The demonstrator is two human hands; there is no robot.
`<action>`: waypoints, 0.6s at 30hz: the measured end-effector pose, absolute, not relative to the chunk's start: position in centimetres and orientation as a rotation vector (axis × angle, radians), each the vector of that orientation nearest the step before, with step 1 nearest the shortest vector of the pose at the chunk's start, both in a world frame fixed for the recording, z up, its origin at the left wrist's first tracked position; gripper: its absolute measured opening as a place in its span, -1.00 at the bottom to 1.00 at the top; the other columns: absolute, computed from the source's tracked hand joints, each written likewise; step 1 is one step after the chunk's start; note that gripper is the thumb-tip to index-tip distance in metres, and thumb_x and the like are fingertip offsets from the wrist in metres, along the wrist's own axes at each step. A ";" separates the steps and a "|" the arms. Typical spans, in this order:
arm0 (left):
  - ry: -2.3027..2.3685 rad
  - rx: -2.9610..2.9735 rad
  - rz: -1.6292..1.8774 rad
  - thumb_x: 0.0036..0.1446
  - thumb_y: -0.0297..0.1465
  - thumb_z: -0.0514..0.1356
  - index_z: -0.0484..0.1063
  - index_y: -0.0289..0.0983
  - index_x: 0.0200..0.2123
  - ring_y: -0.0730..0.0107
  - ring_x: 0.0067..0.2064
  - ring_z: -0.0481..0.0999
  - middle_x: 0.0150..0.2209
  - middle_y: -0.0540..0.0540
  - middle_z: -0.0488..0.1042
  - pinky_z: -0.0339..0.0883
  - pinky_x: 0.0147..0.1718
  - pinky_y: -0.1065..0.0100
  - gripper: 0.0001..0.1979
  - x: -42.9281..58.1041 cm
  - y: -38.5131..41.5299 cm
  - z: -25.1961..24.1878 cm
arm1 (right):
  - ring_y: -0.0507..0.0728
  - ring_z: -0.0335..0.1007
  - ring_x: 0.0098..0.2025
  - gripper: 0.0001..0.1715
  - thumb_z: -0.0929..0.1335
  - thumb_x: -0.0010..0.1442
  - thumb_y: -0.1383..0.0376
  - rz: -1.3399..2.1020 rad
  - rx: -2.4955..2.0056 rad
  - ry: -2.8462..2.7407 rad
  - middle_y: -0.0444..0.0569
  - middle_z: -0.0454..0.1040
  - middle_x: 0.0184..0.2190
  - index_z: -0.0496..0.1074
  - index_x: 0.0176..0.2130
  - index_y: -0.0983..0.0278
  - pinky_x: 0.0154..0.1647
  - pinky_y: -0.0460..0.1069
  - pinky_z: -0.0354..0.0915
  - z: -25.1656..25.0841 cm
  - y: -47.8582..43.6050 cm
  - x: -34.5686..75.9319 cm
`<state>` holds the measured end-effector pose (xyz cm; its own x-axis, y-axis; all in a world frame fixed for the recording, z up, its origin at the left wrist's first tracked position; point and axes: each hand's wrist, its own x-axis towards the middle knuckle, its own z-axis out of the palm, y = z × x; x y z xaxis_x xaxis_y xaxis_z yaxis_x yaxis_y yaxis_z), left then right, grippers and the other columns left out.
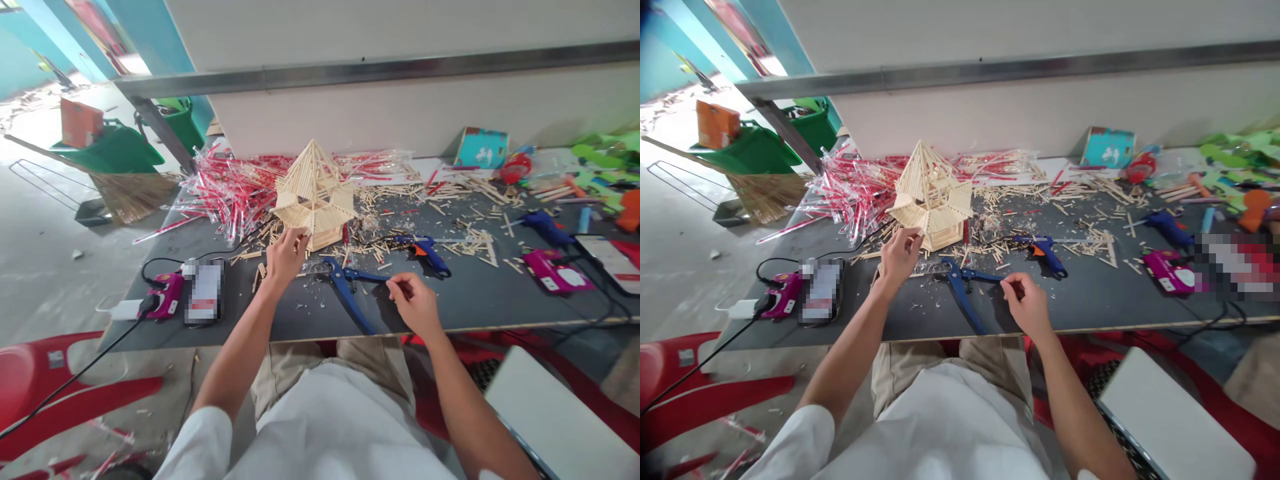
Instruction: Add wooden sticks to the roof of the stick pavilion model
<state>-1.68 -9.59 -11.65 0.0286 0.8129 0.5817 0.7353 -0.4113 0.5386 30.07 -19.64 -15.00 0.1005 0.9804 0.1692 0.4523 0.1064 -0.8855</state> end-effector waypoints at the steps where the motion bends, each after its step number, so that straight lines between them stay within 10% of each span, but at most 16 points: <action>1: 1.655 2.183 1.337 0.38 -0.31 0.16 0.52 -0.21 -0.01 0.42 -0.31 0.56 -0.22 -0.10 0.63 0.27 -0.30 0.42 -0.79 -1.7 -9.6 -11.4 | 0.13 0.42 -0.45 -0.73 0.42 0.31 0.06 0.748 -1.494 -1.448 -0.12 0.47 -0.49 0.44 -0.18 0.20 -0.33 0.04 0.32 -15.4 -20.0 30.4; 9: 1.572 1.772 1.356 0.27 -0.39 0.23 0.43 -0.17 0.06 0.38 -0.26 0.61 -0.16 -0.10 0.64 0.37 -0.26 0.38 -0.71 -2.6 -10.4 -10.1 | 0.10 0.42 -0.42 -0.76 0.31 0.39 0.08 0.875 -1.393 -1.364 -0.04 0.54 -0.32 0.41 -0.18 0.18 -0.39 0.02 0.33 -15.3 -20.2 31.0; 18: 1.140 0.544 1.418 0.21 -0.21 0.31 0.36 -0.26 -0.34 0.42 -0.36 0.58 -0.43 -0.05 0.48 0.51 -0.20 0.29 -0.73 -2.8 -6.1 -10.0 | 0.09 0.33 -0.44 -0.63 0.16 0.50 0.08 0.817 -1.365 -1.396 -0.14 0.35 -0.47 0.23 -0.34 0.16 -0.35 0.03 0.24 -15.7 -20.5 31.0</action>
<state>-2.80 -6.09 -9.97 -0.2143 0.9341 -0.2857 -0.4794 0.1542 0.8639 31.01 -20.52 -15.71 0.1128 0.9760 0.1860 0.3165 0.1422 -0.9379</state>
